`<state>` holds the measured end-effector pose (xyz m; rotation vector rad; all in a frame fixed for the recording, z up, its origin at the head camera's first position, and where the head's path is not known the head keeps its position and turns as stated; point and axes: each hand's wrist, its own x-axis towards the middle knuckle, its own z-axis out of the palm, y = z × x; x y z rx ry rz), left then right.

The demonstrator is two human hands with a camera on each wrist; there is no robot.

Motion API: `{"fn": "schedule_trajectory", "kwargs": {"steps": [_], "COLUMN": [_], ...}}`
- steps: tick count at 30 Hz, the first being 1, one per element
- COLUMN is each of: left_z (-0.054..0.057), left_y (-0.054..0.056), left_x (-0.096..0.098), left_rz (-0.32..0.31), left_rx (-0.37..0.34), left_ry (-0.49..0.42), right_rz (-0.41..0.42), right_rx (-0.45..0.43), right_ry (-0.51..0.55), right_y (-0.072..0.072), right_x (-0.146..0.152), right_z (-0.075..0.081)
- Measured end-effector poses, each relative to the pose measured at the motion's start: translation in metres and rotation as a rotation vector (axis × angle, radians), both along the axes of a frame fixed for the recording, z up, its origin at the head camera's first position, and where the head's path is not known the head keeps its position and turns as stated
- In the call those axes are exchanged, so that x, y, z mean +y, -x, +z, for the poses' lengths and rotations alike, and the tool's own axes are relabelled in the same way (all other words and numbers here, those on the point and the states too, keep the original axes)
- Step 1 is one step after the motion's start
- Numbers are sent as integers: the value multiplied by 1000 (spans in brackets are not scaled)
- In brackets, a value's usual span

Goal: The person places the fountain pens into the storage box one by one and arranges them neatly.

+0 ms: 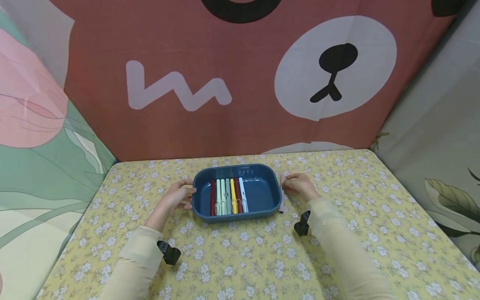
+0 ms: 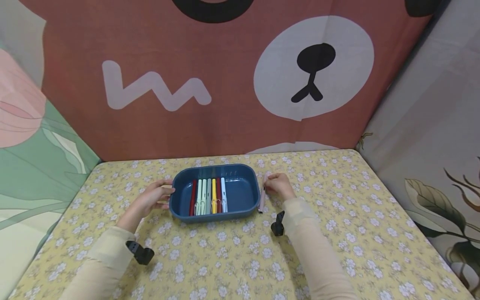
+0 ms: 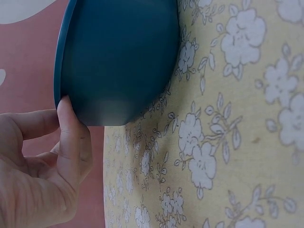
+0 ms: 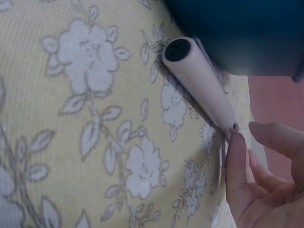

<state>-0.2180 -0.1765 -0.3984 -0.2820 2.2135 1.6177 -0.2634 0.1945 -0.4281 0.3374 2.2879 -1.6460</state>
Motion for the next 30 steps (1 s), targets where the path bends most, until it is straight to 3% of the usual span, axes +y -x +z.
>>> {"fn": "schedule_trajectory", "kwargs": {"steps": [7,15,30], "left_z": [1,2,2], "left_y": [0,0,-1], "left_x": [2,1,1], "left_rz": [-2,-10,-10], "left_rx": [5,4,5], "left_ry": [4,11,11], "right_rz": [-11,4,8], "right_rx": [-8,-4,49], "right_ry": [5,-116,-249], "right_y": [0,-3,-4], "right_x": [-2,-7,-15], "right_z": [-4,-4,-5]}}
